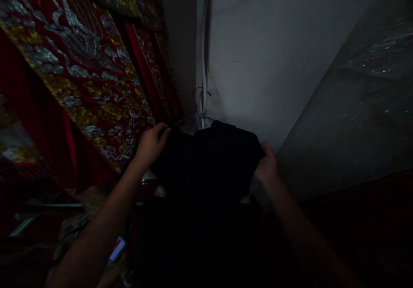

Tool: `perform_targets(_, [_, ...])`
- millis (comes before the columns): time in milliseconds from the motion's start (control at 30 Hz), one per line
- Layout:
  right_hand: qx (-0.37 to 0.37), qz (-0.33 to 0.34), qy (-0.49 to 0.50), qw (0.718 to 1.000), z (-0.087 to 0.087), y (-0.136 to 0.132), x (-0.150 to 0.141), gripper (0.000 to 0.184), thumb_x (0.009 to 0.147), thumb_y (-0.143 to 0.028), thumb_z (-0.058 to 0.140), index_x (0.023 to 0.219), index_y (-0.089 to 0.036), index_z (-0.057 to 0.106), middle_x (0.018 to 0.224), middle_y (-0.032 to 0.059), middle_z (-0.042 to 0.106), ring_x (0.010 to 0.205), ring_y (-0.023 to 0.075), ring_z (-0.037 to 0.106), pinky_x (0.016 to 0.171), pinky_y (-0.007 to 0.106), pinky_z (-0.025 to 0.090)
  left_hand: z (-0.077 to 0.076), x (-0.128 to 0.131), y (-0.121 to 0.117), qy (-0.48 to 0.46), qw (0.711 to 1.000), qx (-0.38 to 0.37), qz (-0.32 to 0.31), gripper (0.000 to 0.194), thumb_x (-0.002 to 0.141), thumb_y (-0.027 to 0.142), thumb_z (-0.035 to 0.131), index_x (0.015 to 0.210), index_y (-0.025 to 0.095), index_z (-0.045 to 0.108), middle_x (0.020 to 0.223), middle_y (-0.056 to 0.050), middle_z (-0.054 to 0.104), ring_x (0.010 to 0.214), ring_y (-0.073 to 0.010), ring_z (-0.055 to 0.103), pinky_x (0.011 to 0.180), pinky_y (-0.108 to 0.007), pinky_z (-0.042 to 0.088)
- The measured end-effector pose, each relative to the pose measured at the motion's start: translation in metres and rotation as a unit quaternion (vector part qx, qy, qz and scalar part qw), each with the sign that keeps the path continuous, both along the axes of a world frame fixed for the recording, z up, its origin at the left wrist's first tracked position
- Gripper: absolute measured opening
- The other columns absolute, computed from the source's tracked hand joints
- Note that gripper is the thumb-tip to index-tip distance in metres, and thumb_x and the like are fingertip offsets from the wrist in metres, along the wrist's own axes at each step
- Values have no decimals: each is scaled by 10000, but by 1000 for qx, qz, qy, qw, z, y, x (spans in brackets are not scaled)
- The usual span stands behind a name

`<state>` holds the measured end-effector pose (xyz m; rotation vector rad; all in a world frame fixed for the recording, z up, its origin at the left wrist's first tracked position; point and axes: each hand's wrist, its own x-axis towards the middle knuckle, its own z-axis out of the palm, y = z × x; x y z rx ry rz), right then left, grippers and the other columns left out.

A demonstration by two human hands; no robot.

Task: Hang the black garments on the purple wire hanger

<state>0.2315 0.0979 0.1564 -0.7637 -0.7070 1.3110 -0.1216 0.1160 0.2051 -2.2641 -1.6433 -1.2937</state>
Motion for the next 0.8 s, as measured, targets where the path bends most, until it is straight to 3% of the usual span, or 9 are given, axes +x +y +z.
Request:
perform_targets(133, [21,21,-15,999,29,1,18,601,919,-691,329,996,-223,699,922,102,750,1113,305,678,953,497,551,-3,4,4,-16,999,12,31,261,962,383,479,992,195,659,910,-65,729,844,-232,680,779,-303,465])
perform_targets(300, [120,68,-201,970,63,-33,-3,739,832,-822,350,1142,-235,675,980,119,740,1112,332,673,888,512,555,-8,0,14,-62,996,39,41,238,946,380,489,956,186,627,900,-68,705,830,-218,655,788,-303,469])
perform_targets(367, [148,178,-265,936,61,-49,-17,841,765,-907,325,1059,-223,716,924,126,739,1046,339,694,830,495,569,-11,-4,12,-80,995,47,28,235,954,364,457,961,191,615,902,-54,691,842,-204,644,816,-298,476])
perform_targets(467, [202,347,-379,834,42,-59,-34,693,770,-811,527,1039,-207,736,1004,119,745,1027,316,704,886,469,559,-18,-3,1,-117,991,67,-14,239,957,360,442,1000,197,611,998,-61,700,1002,-216,653,933,-315,474])
perform_targets(500, [221,344,-425,808,33,-58,-40,584,808,-694,602,1113,-210,717,1100,116,734,1082,304,687,950,470,535,-21,1,-5,-133,988,71,-38,244,962,365,441,1020,200,611,1039,-68,706,1074,-225,651,982,-332,464])
perform_targets(567, [258,244,-515,780,13,-50,-52,541,842,-443,677,1334,-232,594,1348,116,629,1266,289,587,1092,485,443,-26,15,-17,-177,977,72,-94,253,974,379,433,1049,214,610,1101,-80,718,1186,-241,633,1058,-378,439])
perform_targets(633, [294,116,-580,751,-6,-41,-65,791,788,-295,725,1504,-236,393,1546,136,428,1433,299,408,1176,509,346,-31,35,-31,-223,961,52,-157,263,977,401,423,1043,234,615,1134,-85,727,1229,-250,622,1092,-422,433])
perform_targets(700, [329,41,-622,709,-21,-33,-78,1020,711,-224,769,1574,-233,223,1624,154,262,1510,331,244,1208,552,278,-33,58,-42,-255,942,0,-219,269,952,429,440,1000,251,636,1156,-86,731,1227,-265,626,1100,-452,443])
perform_targets(800, [368,-22,-637,677,-35,-29,-90,1100,656,-203,778,1572,-211,169,1573,183,306,1489,375,247,1190,597,282,-37,91,-53,-301,923,-111,-214,286,898,466,466,842,264,660,1105,-78,751,1191,-284,647,1106,-458,458])
